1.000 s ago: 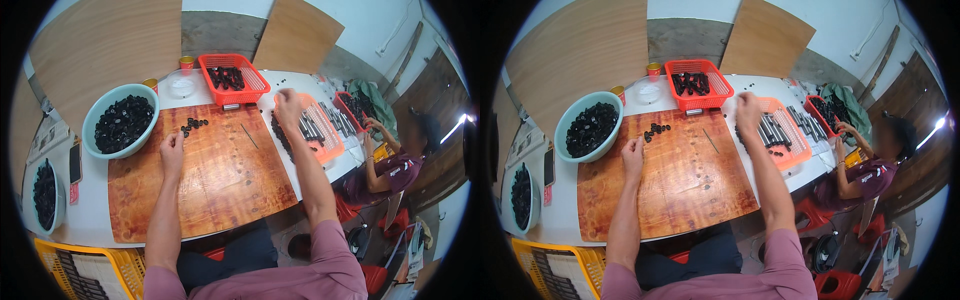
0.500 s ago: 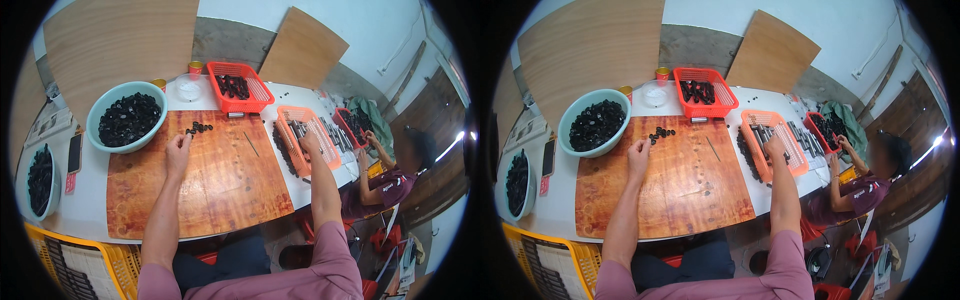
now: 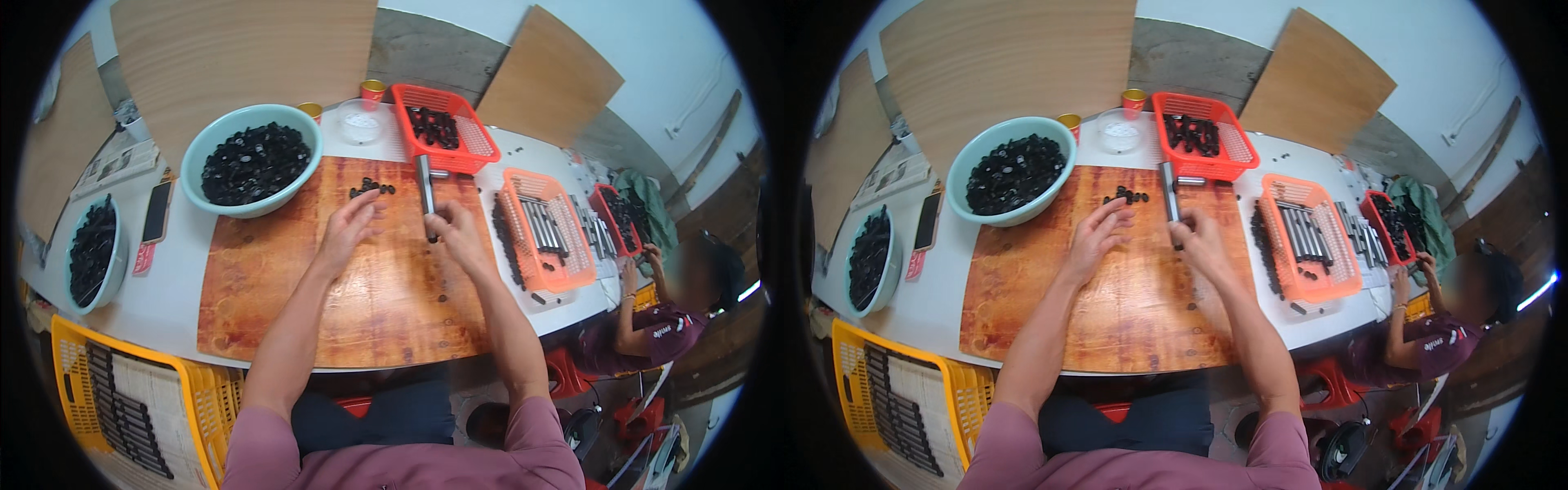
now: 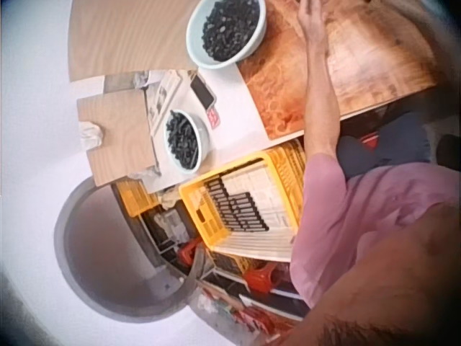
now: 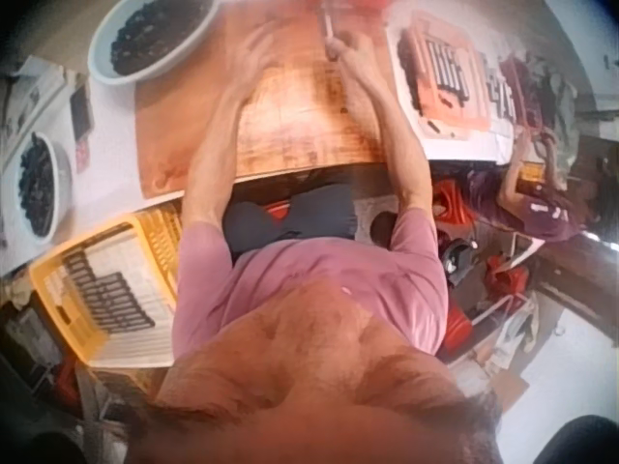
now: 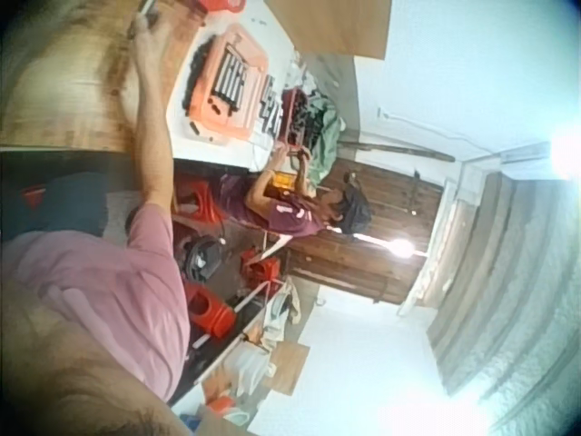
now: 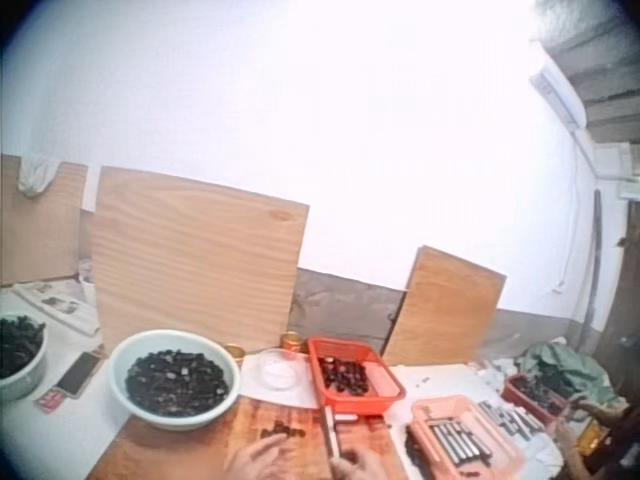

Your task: The person assembles small black plastic components onto a cylindrical metal rod using a thin metal tool. They repeatedly pick up parts from a bowl, insert them into the rod, and place the completed assembly into a yellow crate. The process is repeated continuously throughout the clip.

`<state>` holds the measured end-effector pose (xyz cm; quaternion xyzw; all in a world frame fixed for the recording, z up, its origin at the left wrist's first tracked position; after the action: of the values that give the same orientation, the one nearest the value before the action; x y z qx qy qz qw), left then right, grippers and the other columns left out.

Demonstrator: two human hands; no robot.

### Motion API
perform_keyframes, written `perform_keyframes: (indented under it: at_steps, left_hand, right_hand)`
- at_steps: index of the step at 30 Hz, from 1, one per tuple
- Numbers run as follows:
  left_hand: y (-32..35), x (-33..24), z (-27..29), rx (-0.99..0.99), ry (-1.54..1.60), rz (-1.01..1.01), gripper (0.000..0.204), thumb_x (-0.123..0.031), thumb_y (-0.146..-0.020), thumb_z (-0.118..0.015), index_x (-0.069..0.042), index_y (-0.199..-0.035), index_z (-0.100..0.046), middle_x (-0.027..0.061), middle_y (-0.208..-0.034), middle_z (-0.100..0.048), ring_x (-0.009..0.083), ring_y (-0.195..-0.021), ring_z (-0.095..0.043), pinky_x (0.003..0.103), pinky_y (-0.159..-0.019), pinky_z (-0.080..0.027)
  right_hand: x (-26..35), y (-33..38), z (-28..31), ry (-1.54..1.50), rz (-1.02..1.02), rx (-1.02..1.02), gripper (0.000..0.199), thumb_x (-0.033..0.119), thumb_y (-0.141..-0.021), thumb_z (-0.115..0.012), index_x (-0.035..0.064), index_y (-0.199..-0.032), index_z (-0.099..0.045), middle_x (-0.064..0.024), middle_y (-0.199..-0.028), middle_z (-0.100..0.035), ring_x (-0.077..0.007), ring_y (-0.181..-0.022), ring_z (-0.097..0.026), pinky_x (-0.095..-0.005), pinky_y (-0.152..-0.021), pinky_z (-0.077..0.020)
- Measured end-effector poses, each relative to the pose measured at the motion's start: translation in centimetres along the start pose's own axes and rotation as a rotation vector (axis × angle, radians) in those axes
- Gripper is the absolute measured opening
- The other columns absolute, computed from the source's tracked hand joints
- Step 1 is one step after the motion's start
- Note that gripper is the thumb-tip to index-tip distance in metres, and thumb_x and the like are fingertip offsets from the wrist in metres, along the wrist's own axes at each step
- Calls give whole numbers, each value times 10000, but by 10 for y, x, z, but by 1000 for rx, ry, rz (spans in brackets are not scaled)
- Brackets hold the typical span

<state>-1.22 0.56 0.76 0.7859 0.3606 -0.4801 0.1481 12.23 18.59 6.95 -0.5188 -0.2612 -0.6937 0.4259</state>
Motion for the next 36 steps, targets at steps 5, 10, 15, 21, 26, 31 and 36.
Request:
perform_keyframes:
  at_steps: [5,10,15,21,26,31,36]
  left_hand:
    - [-1,4,6,4,89,0,365,-125,-1020,-589,-6,-1363,-553,107,-1236,-658,197,-1092,-669,360,-934,-568]
    - [-5,9,13,-73,154,34,313,-132,-1026,-579,3,-1308,-576,104,-1158,-677,190,-1044,-679,358,-936,-572]
    - [-5,7,11,-128,212,101,275,-123,-1033,-559,-2,-1278,-587,81,-1112,-660,161,-1020,-654,335,-912,-561]
    - [-5,8,15,-127,199,106,264,-129,-1038,-549,-2,-1268,-579,74,-1092,-641,164,-997,-649,341,-915,-556]
    - [-7,9,14,-157,214,109,269,-154,-1036,-561,3,-1253,-582,109,-1102,-659,201,-991,-663,369,-908,-572]
    - [-14,14,27,-227,322,71,264,-161,-1045,-536,25,-1230,-565,140,-1095,-659,221,-955,-666,382,-885,-580]
    - [-16,12,25,-225,320,65,247,-155,-1050,-520,22,-1218,-560,138,-1083,-666,213,-926,-659,374,-864,-576]
  right_hand:
    - [-11,1,-80,190,54,20,261,141,-852,-744,-24,-1016,-627,-105,-822,-672,-156,-740,-628,-317,-668,-509]
    - [-39,-4,-100,-73,71,4,240,153,-895,-744,-10,-1015,-616,-67,-837,-655,-121,-739,-603,-288,-670,-502]
    - [-47,-6,-97,-232,83,39,186,136,-956,-691,-13,-1027,-606,-39,-836,-639,-96,-740,-590,-260,-648,-497]
    - [-49,-7,-98,-213,74,83,145,147,-993,-644,11,-1030,-609,-29,-857,-654,-85,-723,-602,-244,-643,-496]
    - [-55,-9,-96,-248,49,2,157,146,-976,-659,-1,-1029,-637,-37,-835,-656,-92,-723,-591,-249,-647,-486]
    - [-73,-41,-83,-47,133,-237,175,88,-921,-678,-4,-1067,-658,-88,-897,-647,-167,-787,-616,-312,-726,-504]
    - [-74,-83,-64,453,287,-252,333,113,-867,-727,77,-1193,-664,-106,-961,-622,-254,-882,-641,-390,-772,-510]
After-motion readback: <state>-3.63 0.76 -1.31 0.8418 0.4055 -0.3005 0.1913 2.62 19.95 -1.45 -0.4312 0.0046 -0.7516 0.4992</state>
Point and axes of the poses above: each hand's wrist, its own y-axis away from the middle knuckle, its own z-axis out of the back of the hand, x = y × z, the point moved 1 cm from there along -y, towards the middle knuckle
